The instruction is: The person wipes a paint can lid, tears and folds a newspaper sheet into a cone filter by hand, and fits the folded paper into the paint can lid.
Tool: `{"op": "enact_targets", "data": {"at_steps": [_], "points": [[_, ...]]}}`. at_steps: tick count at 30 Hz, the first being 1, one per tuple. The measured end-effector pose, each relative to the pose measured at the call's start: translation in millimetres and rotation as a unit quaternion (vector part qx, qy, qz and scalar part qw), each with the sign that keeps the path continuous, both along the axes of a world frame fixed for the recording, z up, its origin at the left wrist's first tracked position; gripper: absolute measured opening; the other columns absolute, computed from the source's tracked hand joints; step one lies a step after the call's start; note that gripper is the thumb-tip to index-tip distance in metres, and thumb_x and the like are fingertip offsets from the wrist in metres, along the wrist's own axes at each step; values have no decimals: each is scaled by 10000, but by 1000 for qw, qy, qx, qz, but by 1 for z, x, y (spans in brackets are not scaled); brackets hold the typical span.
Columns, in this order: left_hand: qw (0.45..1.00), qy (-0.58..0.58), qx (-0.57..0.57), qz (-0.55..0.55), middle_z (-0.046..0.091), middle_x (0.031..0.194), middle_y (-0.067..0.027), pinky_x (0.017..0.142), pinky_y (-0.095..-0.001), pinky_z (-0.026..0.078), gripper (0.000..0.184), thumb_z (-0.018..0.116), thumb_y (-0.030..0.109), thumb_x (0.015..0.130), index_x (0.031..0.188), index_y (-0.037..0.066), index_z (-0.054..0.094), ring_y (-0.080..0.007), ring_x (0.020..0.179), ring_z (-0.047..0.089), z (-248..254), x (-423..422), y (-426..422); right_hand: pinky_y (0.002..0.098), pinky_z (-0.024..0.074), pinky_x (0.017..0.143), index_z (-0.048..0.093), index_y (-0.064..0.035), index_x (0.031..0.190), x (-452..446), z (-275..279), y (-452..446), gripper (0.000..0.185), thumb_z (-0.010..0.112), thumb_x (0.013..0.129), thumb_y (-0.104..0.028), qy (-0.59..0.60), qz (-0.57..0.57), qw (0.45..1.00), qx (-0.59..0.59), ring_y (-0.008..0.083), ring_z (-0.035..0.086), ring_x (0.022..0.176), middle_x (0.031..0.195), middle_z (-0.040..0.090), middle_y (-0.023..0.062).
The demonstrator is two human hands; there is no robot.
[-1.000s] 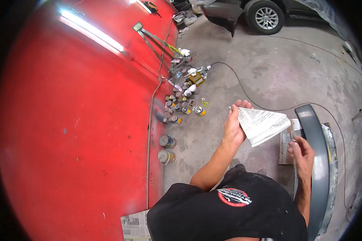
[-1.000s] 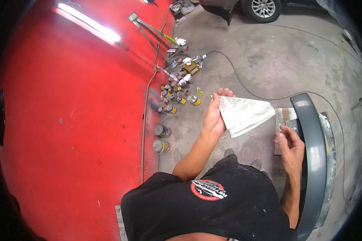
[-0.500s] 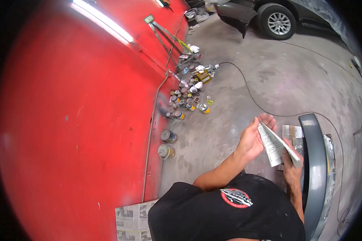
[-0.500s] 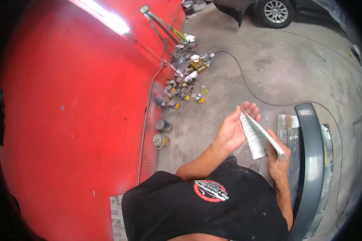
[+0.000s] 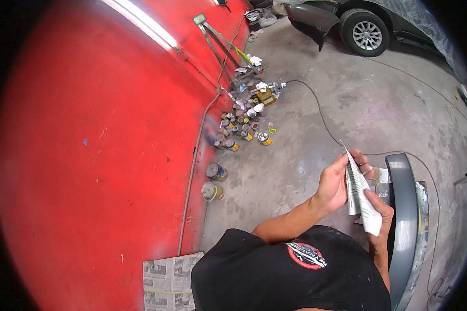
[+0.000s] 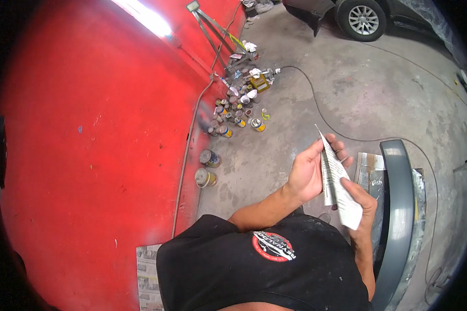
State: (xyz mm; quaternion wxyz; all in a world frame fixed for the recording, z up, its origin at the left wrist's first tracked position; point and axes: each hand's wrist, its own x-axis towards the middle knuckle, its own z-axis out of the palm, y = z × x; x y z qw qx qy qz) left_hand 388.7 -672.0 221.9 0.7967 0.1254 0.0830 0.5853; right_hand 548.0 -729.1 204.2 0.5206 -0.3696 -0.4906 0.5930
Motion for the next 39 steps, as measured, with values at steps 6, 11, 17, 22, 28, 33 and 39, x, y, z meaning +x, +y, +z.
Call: {"op": "enact_targets", "data": {"at_steps": [6,11,17,22,28,33,39], "points": [[999,-12,-45,10,434,805,-23,731,-323,422,315,350,321,1013,1132,53,465,-153,730,440,14,0,2,254,484,736,665,-46,1117,-13,-4,-3,364,676,764,44,-25,-11,998,50,162,625,889,1051,633,138],[995,73,29,61,409,777,-11,665,-278,374,406,323,387,1013,1154,31,457,-128,683,394,9,-6,7,337,431,910,497,21,1282,-3,18,-2,603,513,687,121,-180,-22,979,98,288,573,1070,1201,570,189],[972,200,34,118,405,776,8,665,-261,361,380,304,390,1014,1060,58,482,-112,697,390,-5,-5,1,391,398,970,519,23,1256,34,44,8,715,365,563,102,-277,28,941,192,322,538,1152,1228,559,205],[967,209,-56,133,444,864,13,729,-257,379,226,406,311,997,992,99,483,-107,797,448,-14,11,-9,408,470,845,557,-8,957,-16,40,3,250,700,781,-116,-376,-33,901,215,391,595,1028,1127,594,235],[970,223,41,84,486,1006,-29,842,-296,398,238,413,322,1001,1078,102,457,-122,993,457,-31,8,-19,326,484,692,592,25,960,-23,17,3,131,612,838,-18,-381,-90,909,144,264,620,750,860,634,185],[976,183,115,37,518,1097,-73,936,-325,408,237,378,236,1017,1174,69,439,-154,1068,490,-19,-2,-32,314,477,758,616,57,1033,-10,1,8,209,524,848,26,-325,-103,931,132,249,630,803,900,656,160],[973,192,109,67,537,1042,-57,927,-290,416,245,366,205,1019,1192,56,455,-127,1020,512,-34,-4,-30,321,487,787,656,50,1025,-24,13,7,181,590,874,-26,-344,-105,911,203,257,647,873,961,665,179]]}}
